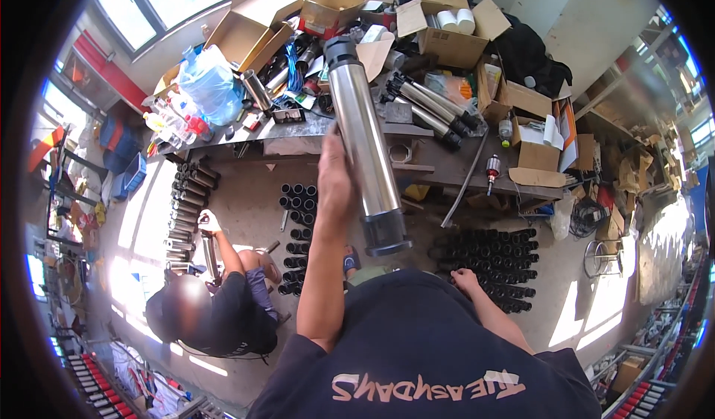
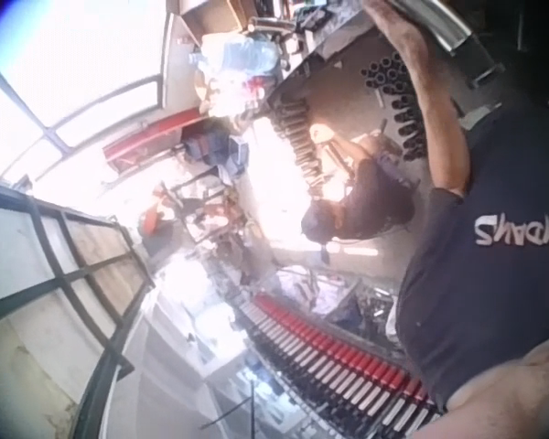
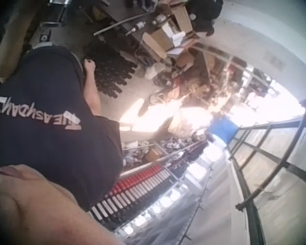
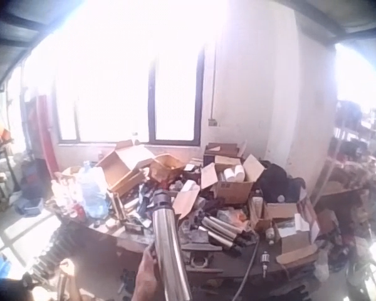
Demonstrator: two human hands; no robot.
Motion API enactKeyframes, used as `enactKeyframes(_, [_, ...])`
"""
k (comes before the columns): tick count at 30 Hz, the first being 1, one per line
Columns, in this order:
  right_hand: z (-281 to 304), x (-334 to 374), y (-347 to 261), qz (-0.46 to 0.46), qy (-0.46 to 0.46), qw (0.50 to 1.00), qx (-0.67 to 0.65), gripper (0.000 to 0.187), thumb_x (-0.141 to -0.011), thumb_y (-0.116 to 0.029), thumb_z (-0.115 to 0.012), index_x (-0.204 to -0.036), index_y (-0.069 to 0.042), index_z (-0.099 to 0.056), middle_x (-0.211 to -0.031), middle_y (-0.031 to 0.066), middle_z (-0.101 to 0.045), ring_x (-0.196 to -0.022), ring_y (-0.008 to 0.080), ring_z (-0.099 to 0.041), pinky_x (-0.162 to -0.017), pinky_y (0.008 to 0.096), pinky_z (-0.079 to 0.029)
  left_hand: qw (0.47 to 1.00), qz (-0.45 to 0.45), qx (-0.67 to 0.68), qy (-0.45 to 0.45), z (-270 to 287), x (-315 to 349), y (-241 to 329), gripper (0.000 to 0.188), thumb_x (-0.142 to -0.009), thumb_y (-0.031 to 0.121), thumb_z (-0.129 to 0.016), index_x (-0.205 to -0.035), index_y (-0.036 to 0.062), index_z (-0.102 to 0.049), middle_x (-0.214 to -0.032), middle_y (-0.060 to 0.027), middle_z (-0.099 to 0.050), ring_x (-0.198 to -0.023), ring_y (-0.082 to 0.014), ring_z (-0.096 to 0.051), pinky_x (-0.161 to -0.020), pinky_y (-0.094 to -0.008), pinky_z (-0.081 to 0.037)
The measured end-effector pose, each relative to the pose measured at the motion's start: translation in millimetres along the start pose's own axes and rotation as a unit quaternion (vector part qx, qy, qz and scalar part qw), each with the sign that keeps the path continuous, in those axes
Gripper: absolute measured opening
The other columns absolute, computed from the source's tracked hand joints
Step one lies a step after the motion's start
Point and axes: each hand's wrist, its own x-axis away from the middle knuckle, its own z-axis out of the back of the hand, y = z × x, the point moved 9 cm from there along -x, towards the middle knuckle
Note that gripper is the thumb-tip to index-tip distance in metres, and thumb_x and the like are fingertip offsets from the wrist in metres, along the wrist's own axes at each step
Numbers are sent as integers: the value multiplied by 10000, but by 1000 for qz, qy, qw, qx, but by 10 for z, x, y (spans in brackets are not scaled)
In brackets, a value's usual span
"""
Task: The person assembles shock absorbers by placing a large metal cylinder into a mounting fixture, using a dual-handle tool to rotate or press a cap onto the cylinder, and then setting the assembled unit down on the floor among many similar black cylindrical components.
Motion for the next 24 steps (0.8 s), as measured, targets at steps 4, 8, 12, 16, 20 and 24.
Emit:
enactKeyframes(4, [16, -127, 221, -1, 3, 1000, -21, 331, -913, -323, -667, -975, -3, -725, -783, 86, -720, -657, 187, -676, -608, 341, -541, 966, 127, 177, -137, 29, -204, -567, 784, -953, 745, -293, -1243, 56, -530, -940, -155, -643, -801, -295, -679, -707, -451, -594])
enactKeyframes(8, [107, -39, 258, -24, 12, 1000, -3, 331, -917, -334, -668, -991, -16, -726, -831, 101, -739, -688, 189, -688, -665, 339, -551, 963, 141, 206, -97, -13, -218, -855, 762, -954, 746, -289, -1206, 67, -523, -895, -147, -609, -732, -286, -633, -645, -441, -555])
enactKeyframes(12, [111, 51, 174, -19, 14, 1000, -8, 350, -916, -364, -655, -1005, -35, -732, -850, 94, -743, -720, 186, -695, -674, 331, -547, 932, 111, 315, -142, -217, -187, -709, 742, -979, 700, -277, -1358, 88, -458, -905, -158, -579, -731, -300, -597, -661, -450, -539])
enactKeyframes(16, [47, 213, 133, -14, 4, 999, 31, 446, -880, -443, -655, -1050, -39, -740, -947, 141, -747, -871, 265, -714, -796, 377, -552, 957, 131, 226, -127, -149, -189, -682, 739, -995, 679, -218, -1410, 102, -419, -901, -175, -596, -739, -308, -607, -668, -459, -539])
enactKeyframes(20, [-57, 137, 173, -12, 11, 998, 60, 511, -832, -502, -653, -1100, -75, -741, -1030, 175, -735, -1006, 316, -697, -907, 399, -531, 983, 169, 68, -26, -8, -178, -600, 811, -988, 706, -190, -1152, -2, -549, -862, -177, -639, -717, -305, -664, -660, -442, -582])
enactKeyframes(24, [-137, -33, 218, 16, 18, 997, 75, 501, -830, -496, -662, -1091, -76, -742, -1020, 181, -734, -996, 331, -697, -895, 407, -536, 983, 178, 33, -15, -6, -177, -587, 806, -996, 692, -176, -1181, -9, -528, -880, -184, -629, -723, -311, -656, -652, -448, -578])
